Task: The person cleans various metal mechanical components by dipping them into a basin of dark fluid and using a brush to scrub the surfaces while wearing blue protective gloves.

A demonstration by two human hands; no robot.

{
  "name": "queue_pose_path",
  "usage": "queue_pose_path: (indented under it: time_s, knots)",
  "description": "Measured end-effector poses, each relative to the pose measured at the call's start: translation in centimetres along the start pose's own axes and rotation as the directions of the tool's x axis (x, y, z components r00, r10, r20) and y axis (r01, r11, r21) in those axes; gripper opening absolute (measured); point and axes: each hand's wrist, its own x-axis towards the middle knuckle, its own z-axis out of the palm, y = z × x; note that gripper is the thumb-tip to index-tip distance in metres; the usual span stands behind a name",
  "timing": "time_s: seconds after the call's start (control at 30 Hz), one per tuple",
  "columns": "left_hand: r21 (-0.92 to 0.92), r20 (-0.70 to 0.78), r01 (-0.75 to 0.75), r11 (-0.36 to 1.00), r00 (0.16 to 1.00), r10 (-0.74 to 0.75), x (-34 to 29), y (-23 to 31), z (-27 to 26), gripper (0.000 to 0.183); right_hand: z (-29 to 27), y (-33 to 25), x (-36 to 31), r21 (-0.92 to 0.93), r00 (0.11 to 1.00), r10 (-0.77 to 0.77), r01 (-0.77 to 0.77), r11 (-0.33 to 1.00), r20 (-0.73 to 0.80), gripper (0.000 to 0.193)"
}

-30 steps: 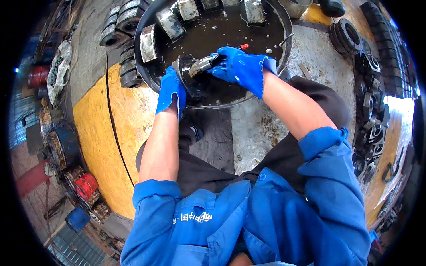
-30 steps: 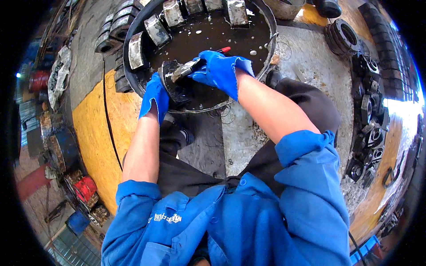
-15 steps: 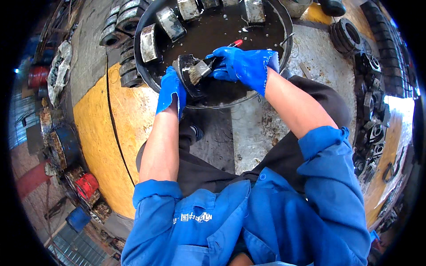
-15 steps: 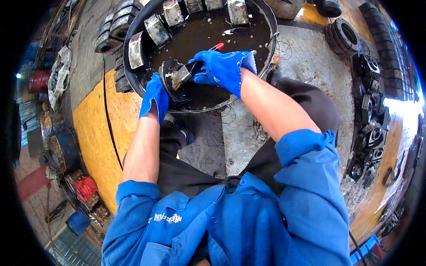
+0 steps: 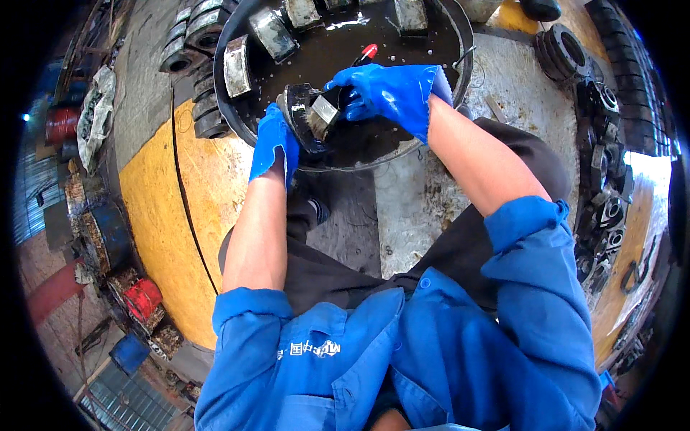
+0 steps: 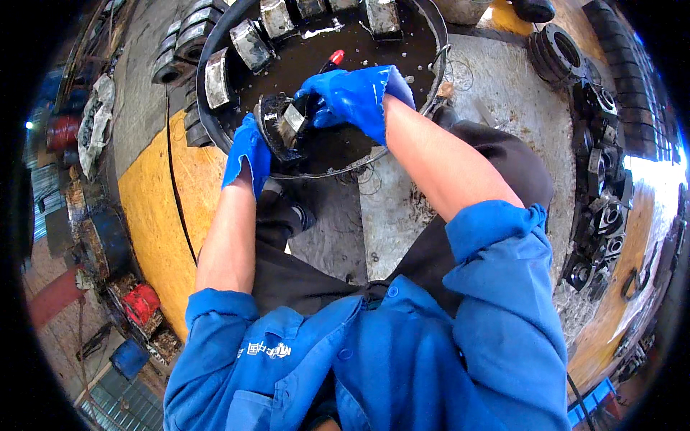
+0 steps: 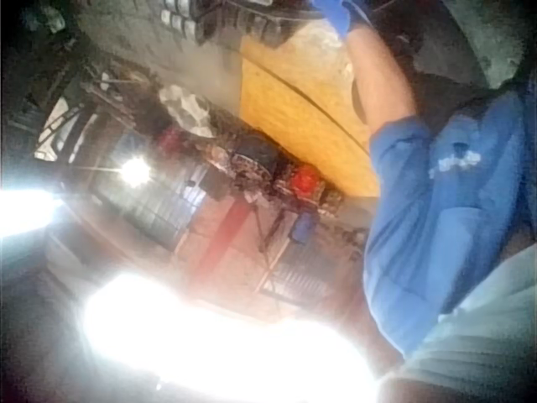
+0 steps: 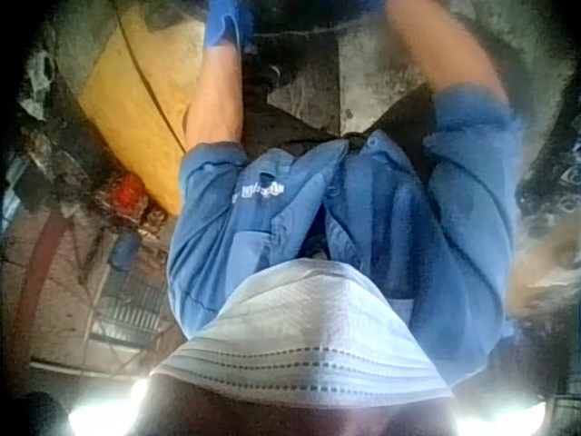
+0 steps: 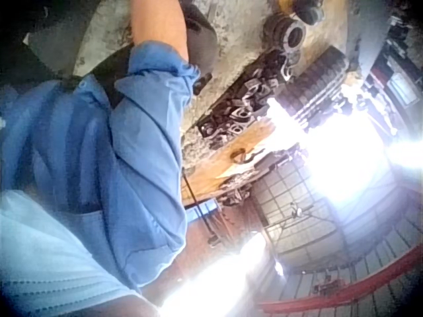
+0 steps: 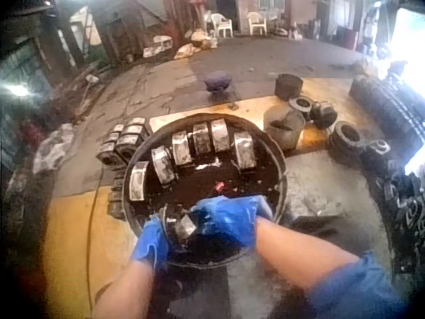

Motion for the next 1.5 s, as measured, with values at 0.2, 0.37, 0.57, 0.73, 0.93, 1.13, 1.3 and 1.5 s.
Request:
queue_pose_path:
  time_s: [0.2, 0.37, 0.57, 0.73, 0.93, 1.13, 1.3, 1.5]
  knots:
    - [0.315, 0.046, -0.229, 0.921, 0.973, 0.227, 2.3, -3.1, -2.2, 0.044, 0.8, -5.6, 2.4, -0.102, 0.852, 0.520, -0.514, 0.852, 0.051, 0.039]
    - [-0.059, -0.029, -0.009, 0.998, 1.000, 0.007, -0.2, -0.1, 0.7, 0.047, 1.4, -5.7, 1.2, -0.666, 0.970, 0.238, -0.151, 0.731, 0.041, 0.029]
    - [-0.289, 0.028, 0.015, 0.957, 1.000, -0.008, 3.6, -3.5, -1.6, 0.050, 1.6, -6.1, -0.5, -0.785, 0.990, -0.119, 0.135, 0.604, 0.079, 0.024]
    - [0.794, 0.063, -0.221, 0.566, 0.956, 0.285, 3.4, -2.8, -0.7, 0.049, 0.1, -5.0, -1.5, -0.566, 0.959, -0.086, -0.085, 0.820, -0.269, 0.026]
    - [-0.120, -0.047, 0.062, 0.991, 0.997, -0.068, 5.1, -4.4, -1.3, 0.053, 3.0, -4.9, 0.1, -0.225, 0.953, -0.077, 0.010, 0.974, -0.292, 0.024]
    - [-0.378, -0.033, 0.009, 0.926, 0.999, -0.023, 6.9, -5.2, -1.8, 0.051, 2.7, -3.5, 1.6, -0.256, 0.967, -0.015, -0.052, 0.965, -0.253, 0.029]
    - [-0.323, -0.014, -0.100, 0.941, 0.995, 0.101, 0.6, 1.1, 2.6, 0.046, 1.6, -2.2, 1.7, -0.241, 0.954, 0.037, -0.112, 0.964, -0.297, 0.038]
    - [-0.017, -0.075, -0.219, 0.976, 0.973, 0.218, -0.6, 4.4, 4.7, 0.083, 1.4, -3.1, 1.3, -0.209, 0.890, 0.212, -0.316, 0.926, -0.404, 0.043]
